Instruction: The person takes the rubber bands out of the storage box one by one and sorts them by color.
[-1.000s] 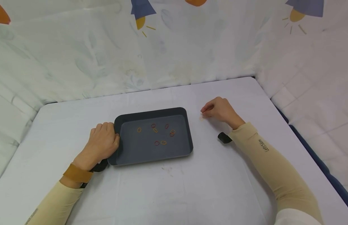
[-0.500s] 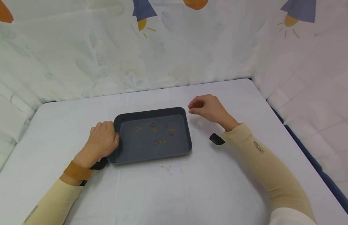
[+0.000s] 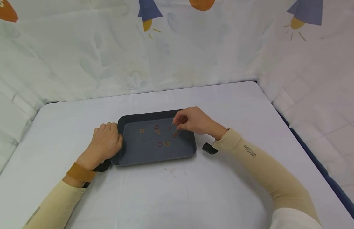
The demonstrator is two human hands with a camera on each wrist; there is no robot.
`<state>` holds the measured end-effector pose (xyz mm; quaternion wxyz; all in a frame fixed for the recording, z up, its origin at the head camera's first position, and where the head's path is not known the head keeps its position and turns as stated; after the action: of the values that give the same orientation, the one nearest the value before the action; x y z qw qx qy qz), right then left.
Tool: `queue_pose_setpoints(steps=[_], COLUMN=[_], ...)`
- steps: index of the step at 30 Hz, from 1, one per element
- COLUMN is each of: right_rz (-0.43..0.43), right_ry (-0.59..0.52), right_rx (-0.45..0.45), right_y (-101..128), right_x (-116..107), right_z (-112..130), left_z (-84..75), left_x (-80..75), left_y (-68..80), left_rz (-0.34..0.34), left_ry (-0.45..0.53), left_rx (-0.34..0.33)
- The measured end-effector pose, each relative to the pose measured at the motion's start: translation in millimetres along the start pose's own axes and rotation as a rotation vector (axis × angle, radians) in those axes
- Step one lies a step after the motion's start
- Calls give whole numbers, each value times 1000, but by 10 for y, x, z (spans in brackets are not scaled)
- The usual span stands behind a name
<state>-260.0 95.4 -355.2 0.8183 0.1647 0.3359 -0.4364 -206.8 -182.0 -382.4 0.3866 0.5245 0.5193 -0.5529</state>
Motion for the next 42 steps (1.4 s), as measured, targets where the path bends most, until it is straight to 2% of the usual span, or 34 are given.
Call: queue_pose_setpoints(steps=[7,12,19,32,42], right_rz=[121,165,179,192,195], right_ry=[112,183,202,211,214], right_rx=[-88,-78,-73,-56,-49], right_y=[-21,-10,-23,-52,-37], right_x=[278,367,402,435,451], right_z=[64,47,40,21,37], left_z=[-50,-88,-101,-99,-113], left_x=[17,9,-10,-7,-26], left_y=[11,21,33,39,47], left_rz=[13,5,-15,0,-15], left_ry=[1,-6,-10,-6,-5], left_rx=[-8,5,14,2,11])
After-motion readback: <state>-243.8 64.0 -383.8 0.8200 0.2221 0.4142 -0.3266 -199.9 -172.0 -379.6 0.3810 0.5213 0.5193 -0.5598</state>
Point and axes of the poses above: each hand's wrist, its own y-axis away from the middle knuckle, its own x-axis out of the palm, z = x × y, the point moved 9 cm from there along -y, towards the middle knuckle, and after that the axes turned 6 degrees about -z, right-handed, at the moved point
